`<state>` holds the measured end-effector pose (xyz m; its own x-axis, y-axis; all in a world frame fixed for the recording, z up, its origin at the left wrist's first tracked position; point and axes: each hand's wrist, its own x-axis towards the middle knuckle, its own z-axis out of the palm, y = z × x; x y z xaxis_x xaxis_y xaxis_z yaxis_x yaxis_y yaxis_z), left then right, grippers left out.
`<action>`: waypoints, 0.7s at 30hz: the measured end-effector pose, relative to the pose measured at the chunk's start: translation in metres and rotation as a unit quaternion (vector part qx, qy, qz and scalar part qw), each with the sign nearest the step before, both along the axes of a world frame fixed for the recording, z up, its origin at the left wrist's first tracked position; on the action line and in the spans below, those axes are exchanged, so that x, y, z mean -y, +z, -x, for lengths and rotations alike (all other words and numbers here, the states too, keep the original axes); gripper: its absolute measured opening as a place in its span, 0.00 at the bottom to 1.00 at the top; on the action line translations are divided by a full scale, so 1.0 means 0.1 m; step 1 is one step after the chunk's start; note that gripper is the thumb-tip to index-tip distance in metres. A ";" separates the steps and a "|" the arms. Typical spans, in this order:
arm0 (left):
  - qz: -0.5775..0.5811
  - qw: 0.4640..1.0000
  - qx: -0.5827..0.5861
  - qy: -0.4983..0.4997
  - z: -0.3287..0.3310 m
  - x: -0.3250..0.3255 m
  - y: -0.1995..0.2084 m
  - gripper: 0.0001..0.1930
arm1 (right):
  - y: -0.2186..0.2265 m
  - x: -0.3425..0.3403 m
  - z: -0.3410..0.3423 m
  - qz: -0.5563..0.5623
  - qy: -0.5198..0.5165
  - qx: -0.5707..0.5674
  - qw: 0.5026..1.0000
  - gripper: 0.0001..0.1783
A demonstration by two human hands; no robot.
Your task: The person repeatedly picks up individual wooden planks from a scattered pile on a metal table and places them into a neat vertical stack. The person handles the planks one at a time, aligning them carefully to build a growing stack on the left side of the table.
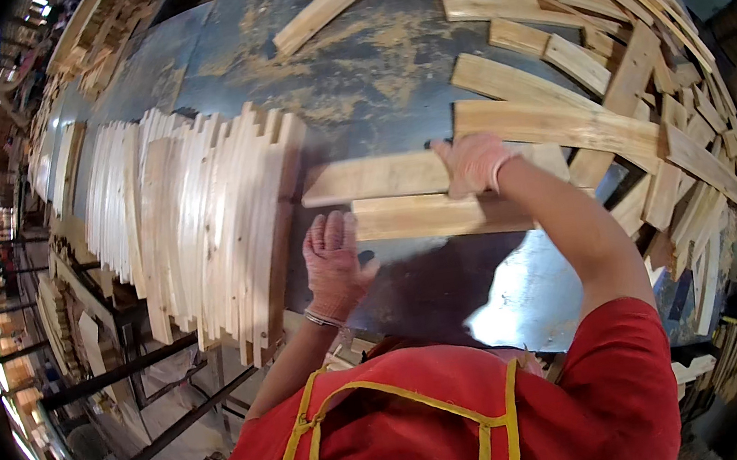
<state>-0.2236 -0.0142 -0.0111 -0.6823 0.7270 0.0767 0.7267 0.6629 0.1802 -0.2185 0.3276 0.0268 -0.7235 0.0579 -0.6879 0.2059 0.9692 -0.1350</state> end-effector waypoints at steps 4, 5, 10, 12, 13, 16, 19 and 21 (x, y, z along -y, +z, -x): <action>0.081 0.994 -0.002 -0.074 0.07 -0.33 0.07 0.53 | -0.05 -0.01 -0.77 0.018 0.135 -0.036 0.990 0.64; 0.096 0.990 0.040 -0.098 0.05 -0.32 -0.06 0.55 | 0.05 -0.09 -0.83 0.081 0.153 -0.078 0.982 0.65; 0.134 0.983 0.101 -0.079 -0.02 -0.48 -0.01 0.54 | 0.22 -1.34 -0.61 -0.054 -0.002 -0.242 0.969 0.56; 0.149 0.978 0.128 -0.069 0.01 -0.37 0.07 0.53 | -0.02 -1.66 -0.85 -0.143 -0.014 -0.245 0.959 0.53; 0.158 0.976 0.137 -0.057 0.01 -0.23 0.10 0.52 | -0.20 -1.68 -0.86 -0.169 -0.002 -0.271 0.948 0.52; 0.146 0.967 0.209 0.009 -0.15 0.50 0.16 0.47 | -0.08 -1.10 -0.59 -0.139 -0.044 -0.123 0.982 0.53; 0.073 0.942 0.315 0.092 -0.37 1.29 0.25 0.43 | -0.08 -0.63 -0.52 0.042 -0.172 -0.194 0.965 0.54; 0.024 0.919 0.360 0.158 -0.53 1.60 0.25 0.39 | -0.15 -0.31 -0.48 0.228 -0.323 -0.204 0.896 0.52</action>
